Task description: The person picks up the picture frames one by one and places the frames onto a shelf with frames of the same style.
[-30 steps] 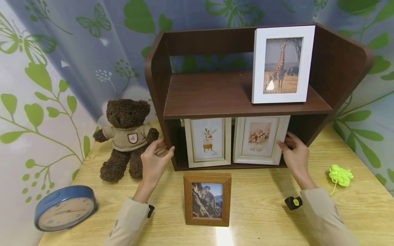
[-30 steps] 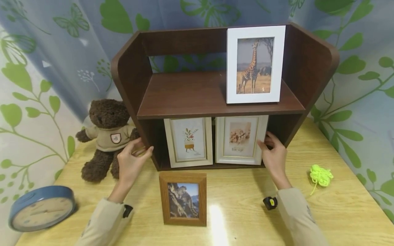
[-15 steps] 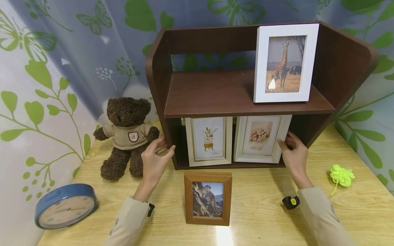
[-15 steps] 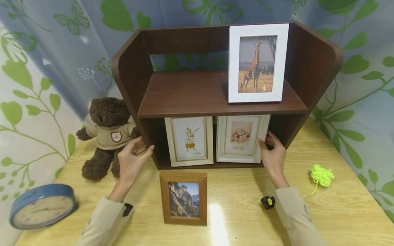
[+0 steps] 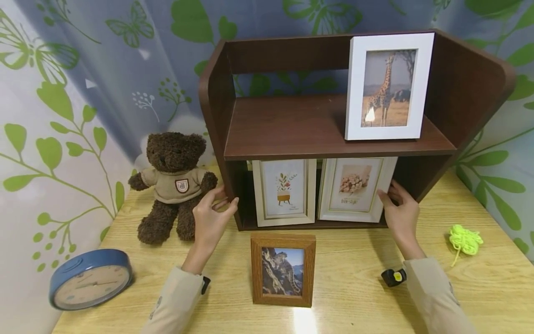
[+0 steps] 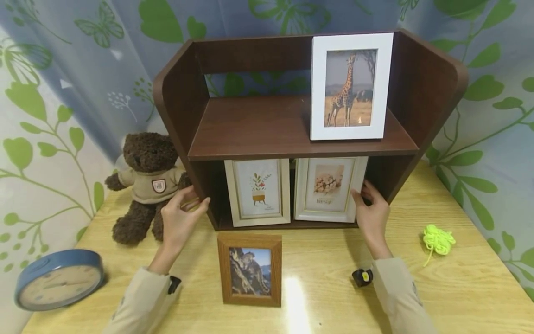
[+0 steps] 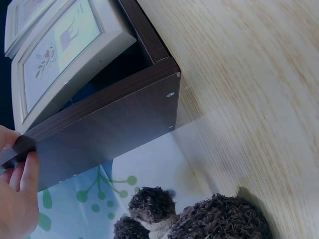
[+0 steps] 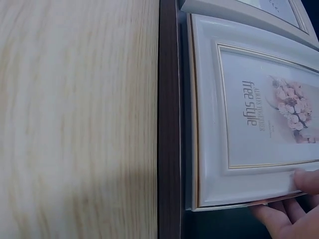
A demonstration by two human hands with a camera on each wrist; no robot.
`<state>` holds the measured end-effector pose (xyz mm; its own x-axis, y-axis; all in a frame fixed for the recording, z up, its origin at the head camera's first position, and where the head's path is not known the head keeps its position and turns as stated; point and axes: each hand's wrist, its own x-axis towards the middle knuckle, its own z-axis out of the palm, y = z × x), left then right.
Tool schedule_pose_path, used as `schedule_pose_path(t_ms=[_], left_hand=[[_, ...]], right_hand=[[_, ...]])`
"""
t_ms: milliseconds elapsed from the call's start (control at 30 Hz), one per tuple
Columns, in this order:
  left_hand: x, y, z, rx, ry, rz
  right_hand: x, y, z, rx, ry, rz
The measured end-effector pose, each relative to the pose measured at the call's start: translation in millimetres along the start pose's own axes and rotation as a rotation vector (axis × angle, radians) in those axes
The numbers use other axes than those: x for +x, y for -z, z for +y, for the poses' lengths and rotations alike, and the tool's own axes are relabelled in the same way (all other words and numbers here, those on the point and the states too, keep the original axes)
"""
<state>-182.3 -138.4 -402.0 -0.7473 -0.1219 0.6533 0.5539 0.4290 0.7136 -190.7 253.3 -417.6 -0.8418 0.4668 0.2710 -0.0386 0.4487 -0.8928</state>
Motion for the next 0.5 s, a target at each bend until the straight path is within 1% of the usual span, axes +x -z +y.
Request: schedule_pose_path(t_ms=[300, 500], left_hand=[[0.2, 0.9, 1.7, 0.006, -0.001, -0.005], [0.3, -0.3, 1.2, 0.005, 0.004, 0.001]], right_hand=[[-1.8, 3.0, 1.2, -0.013, -0.005, -0.054], [-3.7, 9.4, -5.4, -0.027, -0.018, -0.097]])
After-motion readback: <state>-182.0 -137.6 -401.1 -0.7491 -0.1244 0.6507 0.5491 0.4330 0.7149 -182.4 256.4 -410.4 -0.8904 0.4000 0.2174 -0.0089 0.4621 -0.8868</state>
